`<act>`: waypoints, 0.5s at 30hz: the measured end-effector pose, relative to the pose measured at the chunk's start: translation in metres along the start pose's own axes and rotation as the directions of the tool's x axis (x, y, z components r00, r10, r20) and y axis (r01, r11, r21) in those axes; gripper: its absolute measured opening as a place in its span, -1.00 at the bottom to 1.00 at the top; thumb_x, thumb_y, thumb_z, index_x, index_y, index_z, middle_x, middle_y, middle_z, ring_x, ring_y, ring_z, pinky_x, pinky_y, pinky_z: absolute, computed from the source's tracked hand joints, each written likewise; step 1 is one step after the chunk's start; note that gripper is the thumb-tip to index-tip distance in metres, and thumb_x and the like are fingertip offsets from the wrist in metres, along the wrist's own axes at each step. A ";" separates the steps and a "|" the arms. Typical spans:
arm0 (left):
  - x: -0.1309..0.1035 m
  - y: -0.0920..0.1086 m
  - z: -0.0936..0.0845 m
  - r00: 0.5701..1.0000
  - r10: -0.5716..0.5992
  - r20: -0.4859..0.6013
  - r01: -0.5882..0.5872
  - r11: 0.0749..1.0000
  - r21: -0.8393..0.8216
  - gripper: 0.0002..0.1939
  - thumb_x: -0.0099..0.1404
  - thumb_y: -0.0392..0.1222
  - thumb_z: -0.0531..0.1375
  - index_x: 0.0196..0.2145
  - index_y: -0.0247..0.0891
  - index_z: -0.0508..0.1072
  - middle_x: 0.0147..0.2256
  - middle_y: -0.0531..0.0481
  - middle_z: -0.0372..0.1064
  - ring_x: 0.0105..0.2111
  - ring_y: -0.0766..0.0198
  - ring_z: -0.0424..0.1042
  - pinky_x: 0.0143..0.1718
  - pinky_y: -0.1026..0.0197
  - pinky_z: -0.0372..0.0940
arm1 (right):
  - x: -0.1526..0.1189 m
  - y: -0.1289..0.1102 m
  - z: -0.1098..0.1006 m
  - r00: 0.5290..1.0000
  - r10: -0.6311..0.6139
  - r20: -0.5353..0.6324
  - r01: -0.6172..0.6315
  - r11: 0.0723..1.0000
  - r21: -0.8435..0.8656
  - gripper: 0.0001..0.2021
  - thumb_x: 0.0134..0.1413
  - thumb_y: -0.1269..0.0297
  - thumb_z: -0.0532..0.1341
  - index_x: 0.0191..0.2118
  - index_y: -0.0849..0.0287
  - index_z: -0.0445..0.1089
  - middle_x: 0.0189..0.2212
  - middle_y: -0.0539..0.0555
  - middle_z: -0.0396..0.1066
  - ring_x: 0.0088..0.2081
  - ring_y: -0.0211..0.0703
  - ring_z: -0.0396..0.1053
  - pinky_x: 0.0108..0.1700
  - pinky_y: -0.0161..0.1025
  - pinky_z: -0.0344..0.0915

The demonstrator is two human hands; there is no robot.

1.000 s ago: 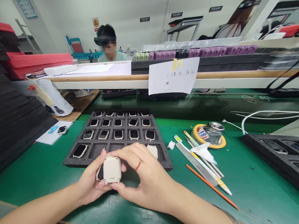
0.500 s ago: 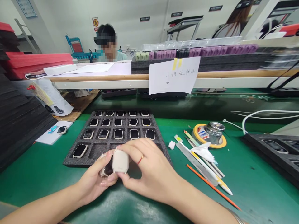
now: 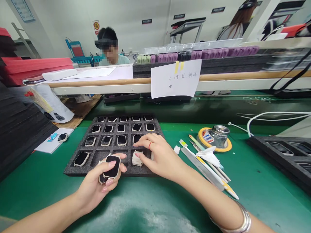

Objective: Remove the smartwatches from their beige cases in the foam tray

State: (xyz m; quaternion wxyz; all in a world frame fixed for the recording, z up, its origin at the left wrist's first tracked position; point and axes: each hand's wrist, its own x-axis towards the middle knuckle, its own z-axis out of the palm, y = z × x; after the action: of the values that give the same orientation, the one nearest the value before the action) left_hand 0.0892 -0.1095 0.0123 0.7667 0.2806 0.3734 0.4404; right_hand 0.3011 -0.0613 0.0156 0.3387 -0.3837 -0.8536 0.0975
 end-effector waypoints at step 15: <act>0.002 -0.016 0.000 0.973 -0.073 0.217 0.099 0.989 -0.109 -0.63 0.25 0.06 0.29 -0.38 -0.36 0.44 -0.46 0.00 0.34 -0.62 0.53 0.15 -0.67 0.45 -0.11 | -0.012 -0.049 0.009 0.986 -0.142 -0.092 0.161 0.953 0.257 -0.93 0.17 0.45 0.23 -0.28 0.12 0.40 -0.20 0.11 0.43 -0.17 -0.11 0.41 -0.11 -0.13 0.39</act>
State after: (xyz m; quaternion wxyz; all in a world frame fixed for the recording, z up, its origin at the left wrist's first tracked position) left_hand 0.0979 -0.1147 -0.0004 0.8358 0.2635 0.2745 0.3957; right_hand 0.2723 -0.1031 0.0233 0.4237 -0.2718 -0.8472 0.1698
